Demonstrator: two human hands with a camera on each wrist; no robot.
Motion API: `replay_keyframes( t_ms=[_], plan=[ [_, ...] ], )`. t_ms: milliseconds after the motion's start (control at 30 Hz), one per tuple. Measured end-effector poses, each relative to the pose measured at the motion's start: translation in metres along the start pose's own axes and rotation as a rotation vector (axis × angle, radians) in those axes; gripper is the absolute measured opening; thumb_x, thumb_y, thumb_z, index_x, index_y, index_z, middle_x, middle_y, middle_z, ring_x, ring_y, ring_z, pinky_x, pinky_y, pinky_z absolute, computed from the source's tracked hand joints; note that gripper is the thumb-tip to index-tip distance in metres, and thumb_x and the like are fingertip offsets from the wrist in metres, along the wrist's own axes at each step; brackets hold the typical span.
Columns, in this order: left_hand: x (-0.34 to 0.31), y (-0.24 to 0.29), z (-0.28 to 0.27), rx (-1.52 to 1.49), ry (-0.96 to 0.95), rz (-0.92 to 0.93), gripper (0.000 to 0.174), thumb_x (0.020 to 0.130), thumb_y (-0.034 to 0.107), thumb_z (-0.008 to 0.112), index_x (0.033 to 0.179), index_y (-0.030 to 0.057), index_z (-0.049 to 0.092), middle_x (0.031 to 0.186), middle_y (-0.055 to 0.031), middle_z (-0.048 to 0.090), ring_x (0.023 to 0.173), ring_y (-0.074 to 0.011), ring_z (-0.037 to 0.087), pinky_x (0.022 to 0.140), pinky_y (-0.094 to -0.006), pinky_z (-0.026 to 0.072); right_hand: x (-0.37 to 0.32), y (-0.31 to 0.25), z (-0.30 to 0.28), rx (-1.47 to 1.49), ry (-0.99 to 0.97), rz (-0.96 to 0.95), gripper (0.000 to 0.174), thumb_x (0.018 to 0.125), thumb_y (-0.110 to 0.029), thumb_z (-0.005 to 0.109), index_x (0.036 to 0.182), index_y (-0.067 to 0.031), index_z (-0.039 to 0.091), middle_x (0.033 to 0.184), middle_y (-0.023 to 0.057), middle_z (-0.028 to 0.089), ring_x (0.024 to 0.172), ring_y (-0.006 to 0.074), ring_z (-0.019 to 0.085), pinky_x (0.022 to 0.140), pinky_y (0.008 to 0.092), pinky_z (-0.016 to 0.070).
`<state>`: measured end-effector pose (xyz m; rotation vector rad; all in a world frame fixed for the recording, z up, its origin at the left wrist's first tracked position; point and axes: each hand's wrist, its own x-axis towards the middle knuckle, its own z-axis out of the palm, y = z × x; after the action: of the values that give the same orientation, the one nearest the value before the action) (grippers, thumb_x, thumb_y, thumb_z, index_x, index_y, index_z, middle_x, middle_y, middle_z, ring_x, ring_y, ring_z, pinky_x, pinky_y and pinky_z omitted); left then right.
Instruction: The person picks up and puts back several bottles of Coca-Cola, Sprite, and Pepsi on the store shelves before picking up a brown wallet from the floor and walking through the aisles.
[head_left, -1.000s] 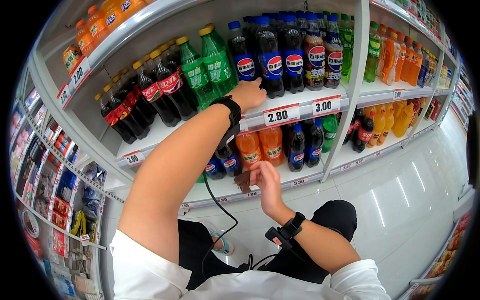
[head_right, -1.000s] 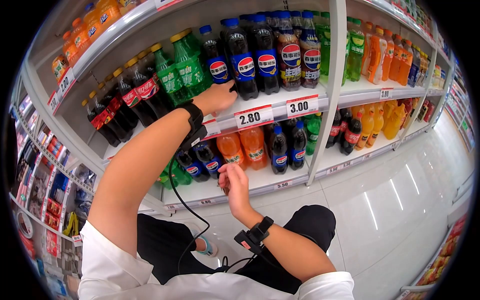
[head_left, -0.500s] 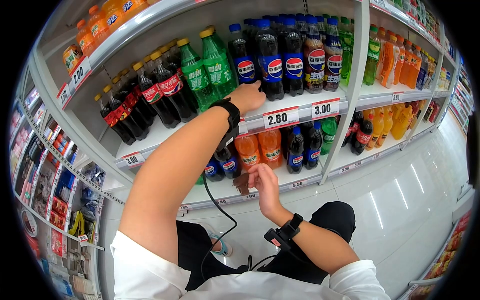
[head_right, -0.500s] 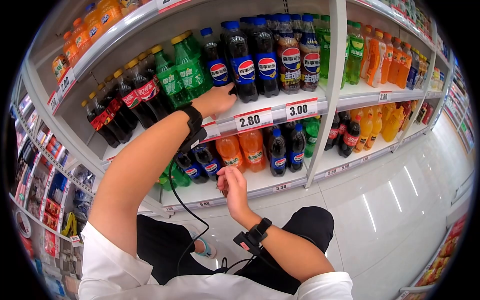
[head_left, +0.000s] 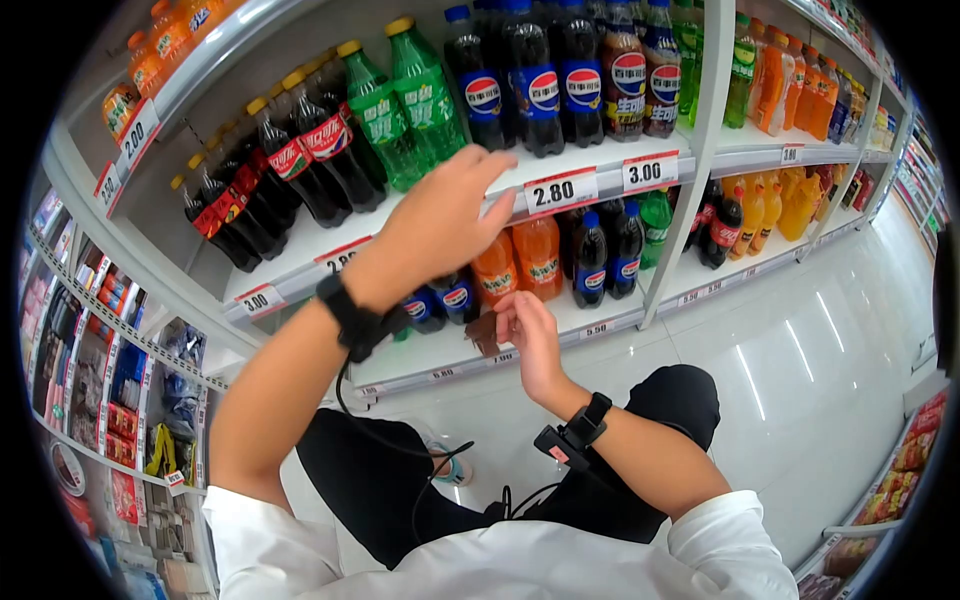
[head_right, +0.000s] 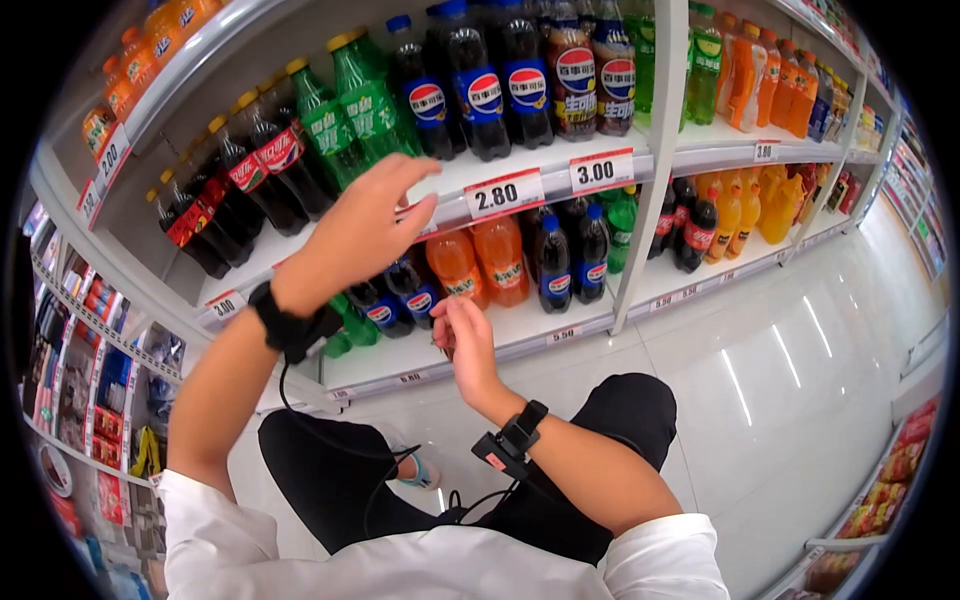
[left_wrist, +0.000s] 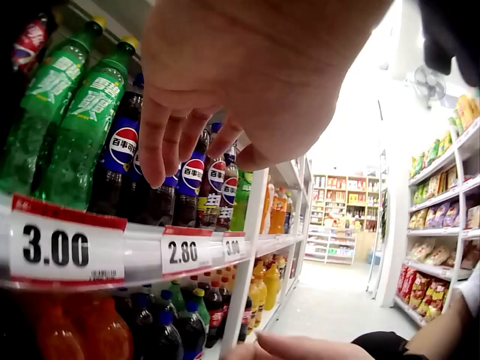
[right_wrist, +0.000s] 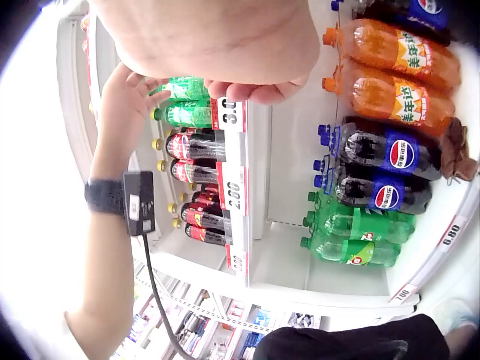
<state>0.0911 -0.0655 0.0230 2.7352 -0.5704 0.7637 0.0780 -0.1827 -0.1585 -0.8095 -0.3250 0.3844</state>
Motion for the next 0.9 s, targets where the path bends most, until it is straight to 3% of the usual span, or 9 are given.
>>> replay_keyframes(
  t_ms=[33, 100, 167, 200, 367, 500, 633, 800, 900],
  plan=[
    [-0.019, 0.003, 0.0, -0.027, 0.016, 0.028, 0.029, 0.088, 0.013, 0.06, 0.114, 0.0, 0.058, 0.096, -0.0161, 0.058, 0.078, -0.0286, 0.058, 0.071, -0.0354, 0.0479, -0.001, 0.001, 0.001, -0.001, 0.005, 0.013, 0.026, 0.101, -0.027, 0.044, 0.093, -0.0059, 0.056, 0.072, -0.0013, 0.049, 0.066, 0.007, 0.045, 0.062, 0.0201, 0.0362],
    [-0.062, 0.013, 0.001, -0.173, -0.061, -0.156, 0.025, 0.088, 0.009, 0.06, 0.111, -0.0001, 0.06, 0.097, -0.0116, 0.059, 0.078, -0.0177, 0.058, 0.062, -0.0275, 0.048, -0.003, 0.001, 0.005, -0.013, -0.008, 0.005, 0.026, 0.101, -0.027, 0.044, 0.092, -0.0058, 0.056, 0.072, -0.0013, 0.049, 0.067, 0.0068, 0.045, 0.061, 0.0206, 0.0358],
    [-0.108, 0.004, 0.015, -0.253, 0.029, -0.219, 0.023, 0.089, 0.01, 0.061, 0.11, 0.0009, 0.06, 0.102, -0.0081, 0.061, 0.079, -0.0137, 0.058, 0.06, -0.0252, 0.0483, -0.006, 0.002, 0.01, -0.024, -0.004, 0.011, 0.027, 0.101, -0.027, 0.043, 0.092, -0.0056, 0.056, 0.072, -0.0014, 0.049, 0.067, 0.0068, 0.045, 0.061, 0.0213, 0.0355],
    [-0.129, 0.0, 0.025, -0.258, 0.026, -0.237, 0.023, 0.089, 0.01, 0.061, 0.11, 0.0009, 0.06, 0.102, -0.0081, 0.061, 0.079, -0.0137, 0.058, 0.06, -0.0252, 0.0483, -0.007, 0.004, 0.011, -0.053, -0.015, 0.002, 0.027, 0.101, -0.027, 0.043, 0.091, -0.0056, 0.056, 0.072, -0.0015, 0.049, 0.067, 0.0069, 0.044, 0.061, 0.0215, 0.0356],
    [-0.218, -0.023, 0.072, -0.832, 0.321, -0.883, 0.018, 0.093, 0.015, 0.058, 0.107, 0.0034, 0.06, 0.098, -0.0052, 0.063, 0.077, -0.0111, 0.058, 0.059, -0.0244, 0.049, -0.018, 0.024, 0.015, -0.166, -0.053, 0.019, 0.027, 0.1, -0.026, 0.044, 0.091, -0.0051, 0.057, 0.072, -0.0016, 0.05, 0.068, 0.0074, 0.046, 0.065, 0.0218, 0.0368],
    [-0.253, -0.017, 0.088, -1.052, 0.507, -1.111, 0.018, 0.094, 0.017, 0.055, 0.106, 0.0048, 0.059, 0.096, -0.0062, 0.062, 0.077, -0.0123, 0.059, 0.062, -0.0265, 0.049, -0.022, 0.045, 0.007, -0.261, -0.049, 0.068, 0.028, 0.1, -0.027, 0.043, 0.091, -0.005, 0.058, 0.071, -0.0013, 0.051, 0.067, 0.0079, 0.046, 0.064, 0.0226, 0.0386],
    [-0.26, -0.009, 0.087, -1.195, 0.543, -1.104, 0.017, 0.094, 0.018, 0.056, 0.105, 0.0055, 0.059, 0.096, -0.0055, 0.06, 0.079, -0.012, 0.058, 0.063, -0.0263, 0.0482, -0.027, 0.078, -0.01, -0.417, -0.063, 0.211, 0.029, 0.1, -0.028, 0.043, 0.092, -0.005, 0.058, 0.071, -0.0008, 0.051, 0.066, 0.0085, 0.046, 0.063, 0.0231, 0.0388],
    [-0.27, 0.006, 0.098, -1.324, 0.428, -1.031, 0.016, 0.093, 0.013, 0.053, 0.106, 0.005, 0.057, 0.094, -0.0041, 0.06, 0.079, -0.0102, 0.055, 0.065, -0.0246, 0.0469, -0.022, 0.122, -0.033, -0.756, -0.135, 0.639, 0.029, 0.094, -0.031, 0.051, 0.097, -0.0023, 0.059, 0.076, 0.0057, 0.059, 0.07, 0.0149, 0.056, 0.063, 0.0276, 0.0437],
    [-0.276, 0.015, 0.094, -1.285, 0.395, -0.973, 0.015, 0.093, 0.012, 0.054, 0.106, 0.0047, 0.057, 0.094, -0.0036, 0.06, 0.079, -0.0092, 0.055, 0.065, -0.024, 0.0464, 0.006, 0.164, -0.085, -1.157, -0.367, 0.477, 0.035, 0.089, -0.03, 0.058, 0.106, 0.0009, 0.058, 0.084, 0.0124, 0.063, 0.076, 0.0226, 0.061, 0.067, 0.0329, 0.0479]
  ],
)
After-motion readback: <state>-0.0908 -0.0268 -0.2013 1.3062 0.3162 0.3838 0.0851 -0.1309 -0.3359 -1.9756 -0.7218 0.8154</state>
